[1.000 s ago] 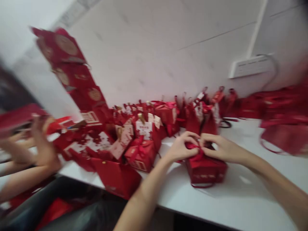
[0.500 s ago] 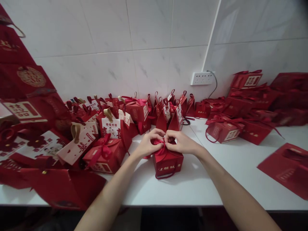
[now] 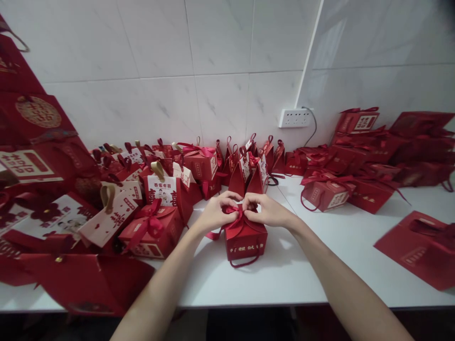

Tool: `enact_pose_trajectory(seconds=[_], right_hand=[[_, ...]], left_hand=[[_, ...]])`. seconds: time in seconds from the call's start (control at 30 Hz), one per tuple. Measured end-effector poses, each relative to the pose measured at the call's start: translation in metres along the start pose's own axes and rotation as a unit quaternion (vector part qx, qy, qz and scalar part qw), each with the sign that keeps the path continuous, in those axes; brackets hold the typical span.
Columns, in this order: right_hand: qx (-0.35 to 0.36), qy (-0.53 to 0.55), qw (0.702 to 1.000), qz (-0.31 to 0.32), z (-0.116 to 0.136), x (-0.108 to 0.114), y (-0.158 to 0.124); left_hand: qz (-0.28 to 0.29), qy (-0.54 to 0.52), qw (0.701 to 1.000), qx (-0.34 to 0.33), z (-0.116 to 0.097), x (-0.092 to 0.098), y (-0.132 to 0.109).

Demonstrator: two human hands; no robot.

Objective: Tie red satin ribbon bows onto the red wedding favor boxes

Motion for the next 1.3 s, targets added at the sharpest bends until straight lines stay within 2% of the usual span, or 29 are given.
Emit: enact_pose_trajectory(seconds=[0.13, 0.33, 0.5, 0.6, 0.77, 0.87, 1.03, 1.13, 1.2, 1.3], right_hand=[[-0.006, 0.008, 1.000, -0.021, -0.001, -0.005, 0.001], [0.016, 0.009, 1.000, -0.019, 0.005, -0.006, 0.000], [-0.053, 0.098, 0.993, 0.041, 0.001, -0.004, 0.003], [-0.057, 0.104, 0.991, 0.061, 0.000, -0.001, 0.004], [-0.052, 0.099, 0.991, 0.067, -0.001, 0.002, 0.002], [-0.054, 0.089, 0.993, 0.054, -0.001, -0.001, 0.001], [-0.056, 0.050, 0.996, -0.037, 0.001, -0.009, 0.001], [-0.048, 0.022, 0.997, -0.062, 0.005, -0.009, 0.000], [-0.040, 0.033, 0.998, -0.047, 0.008, -0.007, 0.000], [-0.040, 0.082, 0.996, 0.016, 0.011, -0.003, 0.000]], left_hand=[[0.000, 0.002, 1.000, 0.012, 0.001, 0.001, 0.001], [-0.008, 0.008, 1.000, -0.009, -0.003, 0.001, 0.000], [0.005, 0.022, 0.999, -0.024, -0.006, 0.000, 0.000], [0.011, 0.027, 0.999, -0.031, -0.006, 0.000, 0.000], [-0.010, 0.018, 1.000, -0.005, -0.006, 0.003, 0.001], [0.009, 0.013, 1.000, -0.002, -0.007, 0.001, 0.001], [0.028, 0.010, 0.999, -0.014, -0.005, 0.000, 0.000], [0.031, 0.009, 0.999, -0.017, -0.003, 0.001, 0.000], [0.028, 0.013, 0.999, -0.024, -0.003, 0.002, 0.001], [-0.011, 0.019, 0.999, -0.036, -0.005, 0.002, 0.001]])
Point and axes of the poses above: each hand's wrist, its own y-axis towards the middle knuckle, its own x-axis out of the back of the hand, z = x × y, the point moved 3 cm from there along y, towards the middle knuckle, and after that the axes turned 15 degrees about -z, right-handed, at the moved point
